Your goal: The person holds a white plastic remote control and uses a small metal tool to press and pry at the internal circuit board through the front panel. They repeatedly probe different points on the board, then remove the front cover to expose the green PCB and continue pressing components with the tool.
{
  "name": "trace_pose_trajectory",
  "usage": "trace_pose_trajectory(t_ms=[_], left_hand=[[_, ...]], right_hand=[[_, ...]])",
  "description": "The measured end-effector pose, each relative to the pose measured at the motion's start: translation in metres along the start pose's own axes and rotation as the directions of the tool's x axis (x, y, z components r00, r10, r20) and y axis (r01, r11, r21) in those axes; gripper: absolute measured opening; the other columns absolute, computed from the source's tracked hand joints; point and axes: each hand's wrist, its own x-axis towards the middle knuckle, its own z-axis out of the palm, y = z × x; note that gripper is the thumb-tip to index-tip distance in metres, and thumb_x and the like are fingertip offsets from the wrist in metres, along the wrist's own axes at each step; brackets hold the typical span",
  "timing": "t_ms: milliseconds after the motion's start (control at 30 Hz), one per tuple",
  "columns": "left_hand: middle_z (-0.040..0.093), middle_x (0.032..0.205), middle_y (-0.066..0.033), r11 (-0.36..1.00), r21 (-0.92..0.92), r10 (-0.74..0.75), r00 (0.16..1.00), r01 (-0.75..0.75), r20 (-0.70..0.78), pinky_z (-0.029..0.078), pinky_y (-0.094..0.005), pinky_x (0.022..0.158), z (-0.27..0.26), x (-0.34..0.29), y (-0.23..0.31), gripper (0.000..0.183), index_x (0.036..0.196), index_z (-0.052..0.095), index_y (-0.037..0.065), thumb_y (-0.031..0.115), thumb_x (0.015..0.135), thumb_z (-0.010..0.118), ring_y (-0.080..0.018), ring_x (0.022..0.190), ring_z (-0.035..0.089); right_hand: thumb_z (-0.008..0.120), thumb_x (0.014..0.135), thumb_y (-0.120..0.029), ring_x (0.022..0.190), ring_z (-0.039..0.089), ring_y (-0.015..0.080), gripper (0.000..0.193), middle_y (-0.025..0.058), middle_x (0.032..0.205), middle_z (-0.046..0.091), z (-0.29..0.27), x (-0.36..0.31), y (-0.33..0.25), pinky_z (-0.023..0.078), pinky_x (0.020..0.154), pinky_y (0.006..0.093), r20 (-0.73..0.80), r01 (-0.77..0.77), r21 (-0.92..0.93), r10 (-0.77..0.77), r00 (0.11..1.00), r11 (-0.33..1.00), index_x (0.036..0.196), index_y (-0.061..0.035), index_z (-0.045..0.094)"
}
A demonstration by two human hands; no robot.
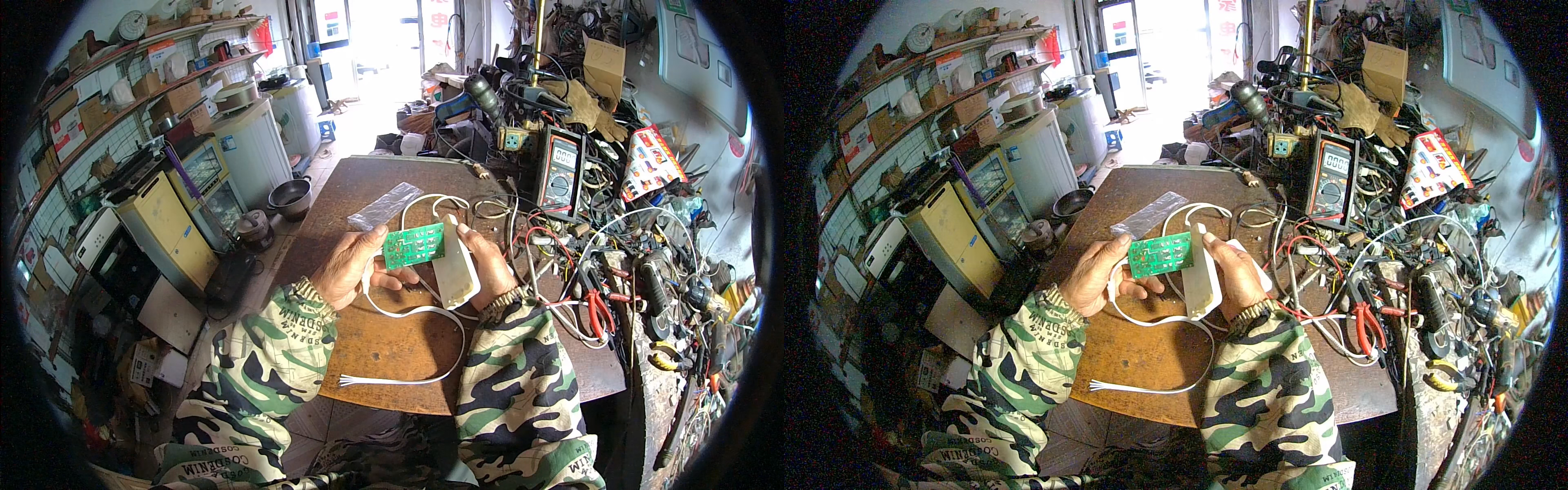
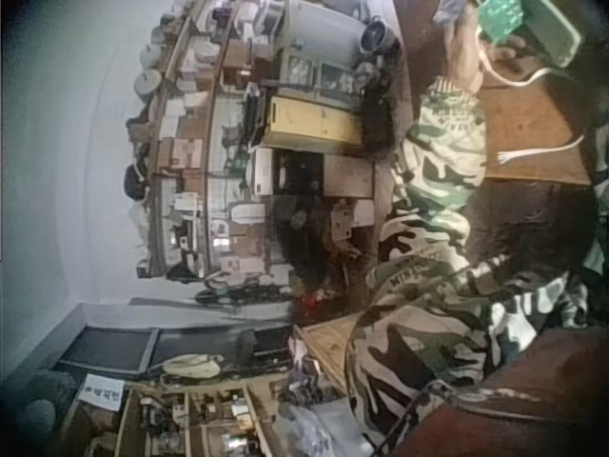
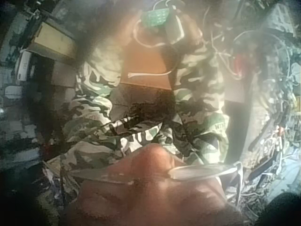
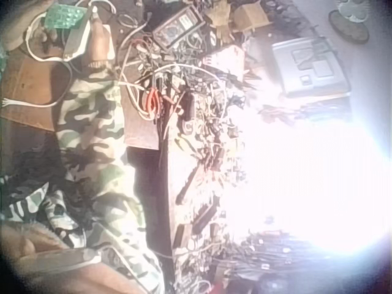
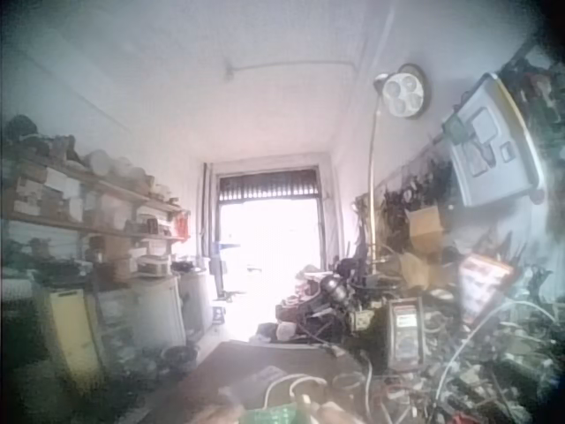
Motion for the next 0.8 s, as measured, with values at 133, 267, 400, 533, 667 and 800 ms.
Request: trace_pose_trajectory(t_ms=[133,267,400,533,667,800], left_hand=[[0.068,0.114,-0.0177,1.0,0.007,0.004,1.0,-0.004,0.009,0.061,-0.0311,0.071,-0.0015,0.0007,-0.0015,0.057,0.13,0.054,-0.004,0.047,0.105,0.043,-0.0284,0.092,0.072],[0.068,0.114,-0.0174,1.0,-0.003,-0.003,1.0,0.003,0.009,0.061,-0.0309,0.07,-0.0046,0.0012,-0.0039,0.057,0.13,0.054,-0.004,0.047,0.104,0.044,-0.0282,0.092,0.071],[0.068,0.114,-0.0174,1.0,0.006,0.004,1.0,-0.004,0.014,0.061,-0.031,0.07,-0.0026,0.0012,-0.002,0.058,0.13,0.054,-0.004,0.048,0.104,0.044,-0.0282,0.092,0.071],[0.068,0.113,-0.0174,1.0,0.006,-0.003,1.0,0.003,0.008,0.061,-0.0311,0.07,-0.0022,0.0007,-0.0014,0.058,0.13,0.054,-0.003,0.048,0.104,0.045,-0.0283,0.092,0.071],[0.068,0.113,-0.0173,1.0,0.005,0.003,1.0,-0.004,0.007,0.061,-0.031,0.07,-0.0003,0.0002,-0.0001,0.058,0.13,0.054,-0.003,0.047,0.104,0.045,-0.0285,0.092,0.071],[0.068,0.113,-0.0173,1.0,-0.001,0.006,1.0,-0.006,0.003,0.061,-0.0311,0.07,-0.0015,0.0004,-0.0014,0.056,0.13,0.054,-0.003,0.046,0.104,0.044,-0.0287,0.092,0.072]], right_hand=[[0.058,0.099,-0.033,0.082,0.065,0.0168,0.033,0.0057,0.094,0.069,0.0003,-0.001,-0.0015,0.052,0.072,0.0325,-0.021,-0.007,-0.023,0.006,1.0,1.0,0.112,-0.0041,0.066],[0.057,0.099,-0.033,0.081,0.064,0.0168,0.033,0.0058,0.094,0.069,0.0001,-0.0007,-0.0005,0.051,0.072,0.0324,0.004,0.023,-0.027,-0.023,1.0,0.999,0.112,-0.0033,0.066],[0.057,0.1,-0.033,0.082,0.064,0.0166,0.033,0.0061,0.094,0.069,-0.0014,0.0001,0.0005,0.051,0.072,0.0321,0.016,0.023,-0.009,-0.022,1.0,1.0,0.111,-0.0028,0.066],[0.057,0.1,-0.033,0.082,0.064,0.0165,0.034,0.0065,0.095,0.069,0.0012,-0.0012,-0.0014,0.051,0.072,0.0319,0.001,0.017,-0.026,-0.017,1.0,1.0,0.112,-0.0024,0.066],[0.057,0.1,-0.033,0.082,0.065,0.0165,0.034,0.0063,0.094,0.069,-0.0002,-0.0004,-0.0004,0.052,0.072,0.0318,0.006,0.017,-0.016,-0.017,1.0,1.0,0.111,-0.0026,0.066],[0.058,0.099,-0.033,0.081,0.065,0.0164,0.033,0.0058,0.093,0.069,0.0,0.0004,-0.0001,0.052,0.072,0.0318,-0.002,0.013,0.003,-0.013,1.0,1.0,0.111,-0.0032,0.067]])
